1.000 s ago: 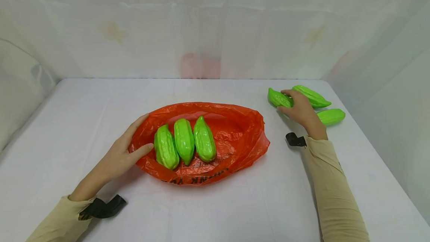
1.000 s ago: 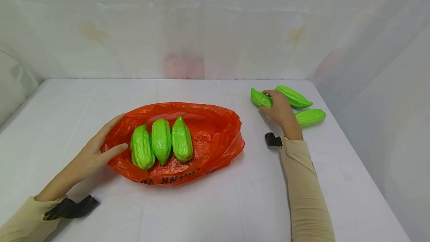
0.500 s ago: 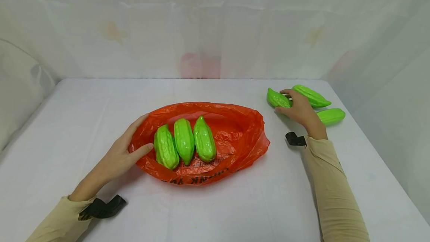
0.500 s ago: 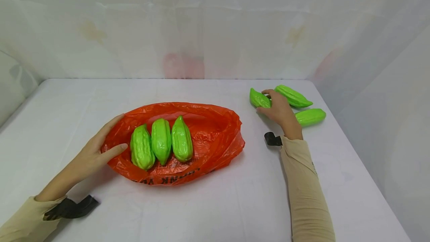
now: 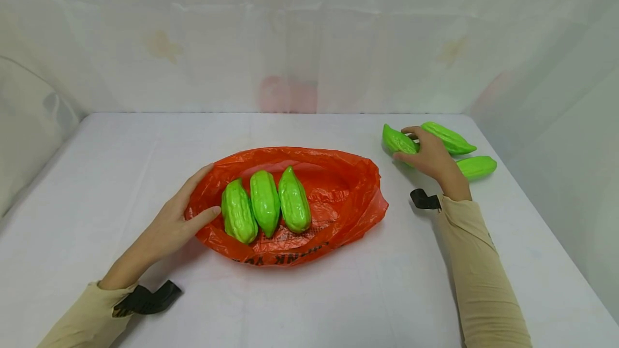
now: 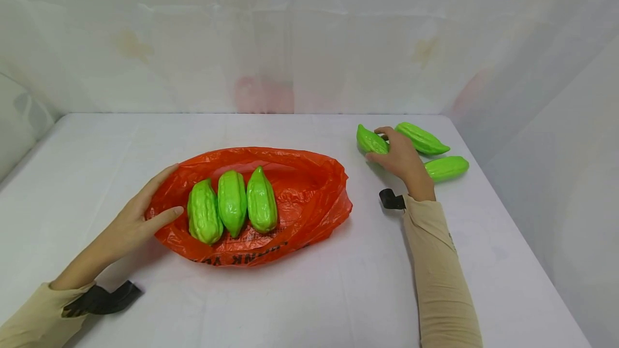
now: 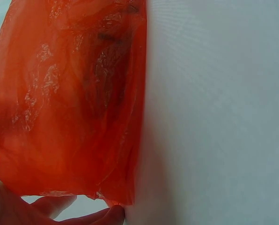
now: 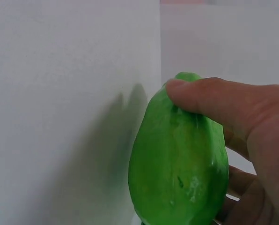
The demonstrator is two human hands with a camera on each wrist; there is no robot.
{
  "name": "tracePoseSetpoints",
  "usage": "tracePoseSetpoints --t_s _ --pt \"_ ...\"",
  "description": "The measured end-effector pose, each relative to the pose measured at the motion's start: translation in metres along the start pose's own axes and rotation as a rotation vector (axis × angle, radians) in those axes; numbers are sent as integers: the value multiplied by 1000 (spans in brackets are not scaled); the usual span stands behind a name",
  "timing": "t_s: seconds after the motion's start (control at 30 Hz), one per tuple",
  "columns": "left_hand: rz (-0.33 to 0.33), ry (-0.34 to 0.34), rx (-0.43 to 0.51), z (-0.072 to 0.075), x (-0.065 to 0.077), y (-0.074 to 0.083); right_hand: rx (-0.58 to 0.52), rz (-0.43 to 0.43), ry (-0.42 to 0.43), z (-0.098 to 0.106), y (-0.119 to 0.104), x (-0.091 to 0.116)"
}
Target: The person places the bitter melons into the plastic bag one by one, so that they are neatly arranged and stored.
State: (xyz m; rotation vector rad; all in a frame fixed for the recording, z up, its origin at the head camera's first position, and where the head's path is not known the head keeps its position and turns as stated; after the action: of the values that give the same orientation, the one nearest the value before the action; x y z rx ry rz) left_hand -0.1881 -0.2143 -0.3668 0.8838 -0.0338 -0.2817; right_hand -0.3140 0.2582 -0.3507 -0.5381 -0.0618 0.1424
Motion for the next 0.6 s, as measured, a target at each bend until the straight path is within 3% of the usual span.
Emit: tracePoseSetpoints --t_s 0.6 --pt "15 -10 1 0 0 -2 -7 21 3 3 -18 3"
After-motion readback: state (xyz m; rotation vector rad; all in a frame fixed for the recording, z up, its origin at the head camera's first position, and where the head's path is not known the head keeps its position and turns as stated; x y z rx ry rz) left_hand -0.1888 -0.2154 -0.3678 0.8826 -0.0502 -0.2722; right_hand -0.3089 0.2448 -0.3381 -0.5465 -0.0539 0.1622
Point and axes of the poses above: each hand's wrist, its own x-axis away from the middle knuckle, its own z-axis out of the back of the hand, y = z × x, the point moved 5 cm from there along -x, towards the middle knuckle, and after that the axes turned 1 degree about x, right-handed, at the moved point
